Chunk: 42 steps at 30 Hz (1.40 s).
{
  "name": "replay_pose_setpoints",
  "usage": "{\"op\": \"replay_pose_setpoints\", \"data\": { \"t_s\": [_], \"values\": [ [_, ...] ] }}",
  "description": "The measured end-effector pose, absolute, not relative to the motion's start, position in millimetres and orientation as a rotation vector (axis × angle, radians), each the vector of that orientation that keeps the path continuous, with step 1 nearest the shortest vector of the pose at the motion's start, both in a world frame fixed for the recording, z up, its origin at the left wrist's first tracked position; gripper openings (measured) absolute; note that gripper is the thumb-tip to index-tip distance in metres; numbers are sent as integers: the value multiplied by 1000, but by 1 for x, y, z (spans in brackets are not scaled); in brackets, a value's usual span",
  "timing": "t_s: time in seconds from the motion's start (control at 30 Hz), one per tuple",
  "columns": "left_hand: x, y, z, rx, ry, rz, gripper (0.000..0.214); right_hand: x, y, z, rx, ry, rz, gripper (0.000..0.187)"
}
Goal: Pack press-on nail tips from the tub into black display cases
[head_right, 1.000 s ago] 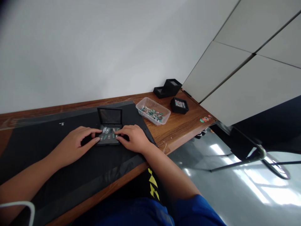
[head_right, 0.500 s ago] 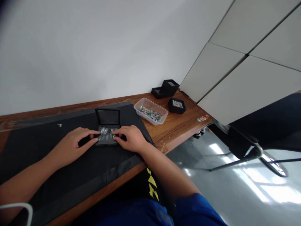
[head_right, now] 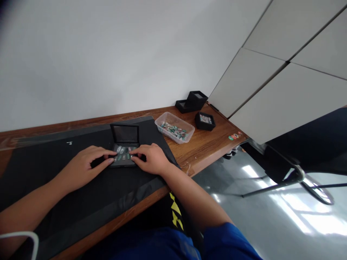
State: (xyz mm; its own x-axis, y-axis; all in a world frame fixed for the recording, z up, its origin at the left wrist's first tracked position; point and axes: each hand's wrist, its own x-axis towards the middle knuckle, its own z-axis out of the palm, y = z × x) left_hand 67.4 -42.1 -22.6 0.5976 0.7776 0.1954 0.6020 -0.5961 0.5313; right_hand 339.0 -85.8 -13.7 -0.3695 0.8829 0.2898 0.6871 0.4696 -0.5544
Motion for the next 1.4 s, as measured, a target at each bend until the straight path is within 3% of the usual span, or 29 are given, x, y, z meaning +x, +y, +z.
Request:
{"op": "replay_pose_setpoints", "data": {
  "t_s": [0.67, 0.9, 1.23, 1.4],
  "values": [
    [68, -42, -21, 2416, 1084, 632, 41, 343, -88, -15, -1251, -2183, 435, 27],
    [66, -43, -24, 2365, 1129, 665, 47, 347, -92, -7, -1204, -2030, 471, 20],
    [68, -45, -21, 2336, 1145, 654, 38, 341, -91, -1, -1228, -2060, 117, 17],
    [69, -46, -17, 2285, 1199, 670, 36, 333, -71, 13, -1263, -2074, 10, 49]
  ]
}}
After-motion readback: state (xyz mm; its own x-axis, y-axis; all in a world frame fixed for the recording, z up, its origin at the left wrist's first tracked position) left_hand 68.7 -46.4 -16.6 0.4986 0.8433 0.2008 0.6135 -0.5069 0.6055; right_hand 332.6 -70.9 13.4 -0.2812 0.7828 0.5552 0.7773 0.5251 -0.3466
